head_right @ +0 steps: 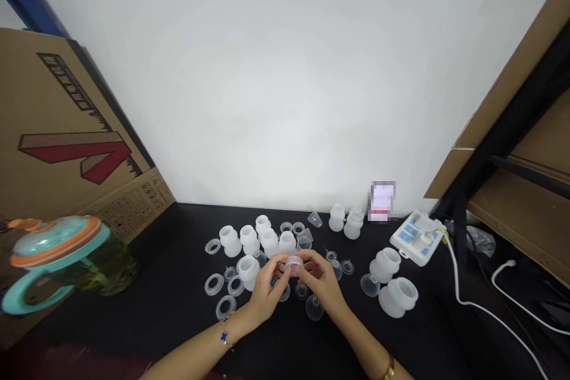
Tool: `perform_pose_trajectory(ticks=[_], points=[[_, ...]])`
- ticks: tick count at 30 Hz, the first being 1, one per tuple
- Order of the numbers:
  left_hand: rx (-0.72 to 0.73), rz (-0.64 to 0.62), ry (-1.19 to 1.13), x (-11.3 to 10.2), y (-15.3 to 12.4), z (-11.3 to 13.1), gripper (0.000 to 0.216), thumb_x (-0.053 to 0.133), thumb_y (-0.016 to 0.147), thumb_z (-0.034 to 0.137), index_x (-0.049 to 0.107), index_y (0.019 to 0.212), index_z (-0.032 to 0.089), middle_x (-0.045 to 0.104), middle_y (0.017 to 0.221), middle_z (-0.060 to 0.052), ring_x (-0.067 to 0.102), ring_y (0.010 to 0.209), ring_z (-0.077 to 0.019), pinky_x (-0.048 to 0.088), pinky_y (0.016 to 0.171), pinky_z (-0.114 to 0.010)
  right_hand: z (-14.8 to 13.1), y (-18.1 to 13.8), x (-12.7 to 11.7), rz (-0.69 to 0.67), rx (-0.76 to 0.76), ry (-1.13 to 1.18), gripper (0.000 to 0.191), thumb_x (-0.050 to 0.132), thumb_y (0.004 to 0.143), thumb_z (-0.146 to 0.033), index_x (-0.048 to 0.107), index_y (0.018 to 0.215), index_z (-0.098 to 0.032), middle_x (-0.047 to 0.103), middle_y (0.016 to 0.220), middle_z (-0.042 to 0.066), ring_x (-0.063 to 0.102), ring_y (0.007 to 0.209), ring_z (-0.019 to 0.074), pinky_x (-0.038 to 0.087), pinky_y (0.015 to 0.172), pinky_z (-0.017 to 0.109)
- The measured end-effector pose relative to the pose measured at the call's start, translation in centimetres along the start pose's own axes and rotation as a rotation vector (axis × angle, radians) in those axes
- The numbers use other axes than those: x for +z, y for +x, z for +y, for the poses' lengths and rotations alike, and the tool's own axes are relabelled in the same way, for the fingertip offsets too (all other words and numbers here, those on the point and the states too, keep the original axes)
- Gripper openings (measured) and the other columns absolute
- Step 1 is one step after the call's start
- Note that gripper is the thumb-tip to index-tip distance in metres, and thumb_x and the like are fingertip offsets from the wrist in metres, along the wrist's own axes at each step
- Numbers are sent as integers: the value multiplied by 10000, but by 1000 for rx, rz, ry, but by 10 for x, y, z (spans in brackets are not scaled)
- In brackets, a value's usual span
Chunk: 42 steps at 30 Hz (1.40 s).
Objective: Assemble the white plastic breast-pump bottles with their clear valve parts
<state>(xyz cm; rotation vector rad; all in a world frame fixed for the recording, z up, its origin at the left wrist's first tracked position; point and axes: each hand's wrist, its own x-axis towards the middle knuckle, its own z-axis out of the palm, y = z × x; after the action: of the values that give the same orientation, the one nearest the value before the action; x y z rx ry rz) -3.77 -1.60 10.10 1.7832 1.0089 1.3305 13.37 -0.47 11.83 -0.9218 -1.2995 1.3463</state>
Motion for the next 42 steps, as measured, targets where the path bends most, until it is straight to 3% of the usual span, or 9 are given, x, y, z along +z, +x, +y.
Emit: perform_pose_trajectory(ticks=[26, 42], points=[[-29, 31, 79, 0, -3, -5, 195, 513, 1017, 348, 582, 1128, 203, 707, 947, -50, 668, 783, -192, 518, 618, -266, 3, -4, 1, -56, -118, -223, 389, 695, 885, -373, 609, 1249, -263, 702, 1047, 47, 669, 853, 217, 515, 661, 290], [5, -37, 84, 2, -2, -5, 276, 626, 929, 238, 538, 1191, 230, 691, 968, -30, 668, 809, -173, 529, 665, -258, 3, -3, 0, 104, -93, -269, 304, 653, 821, -303, 682, 1112, -225, 756, 879, 48, 697, 802, 241, 514, 681, 311]])
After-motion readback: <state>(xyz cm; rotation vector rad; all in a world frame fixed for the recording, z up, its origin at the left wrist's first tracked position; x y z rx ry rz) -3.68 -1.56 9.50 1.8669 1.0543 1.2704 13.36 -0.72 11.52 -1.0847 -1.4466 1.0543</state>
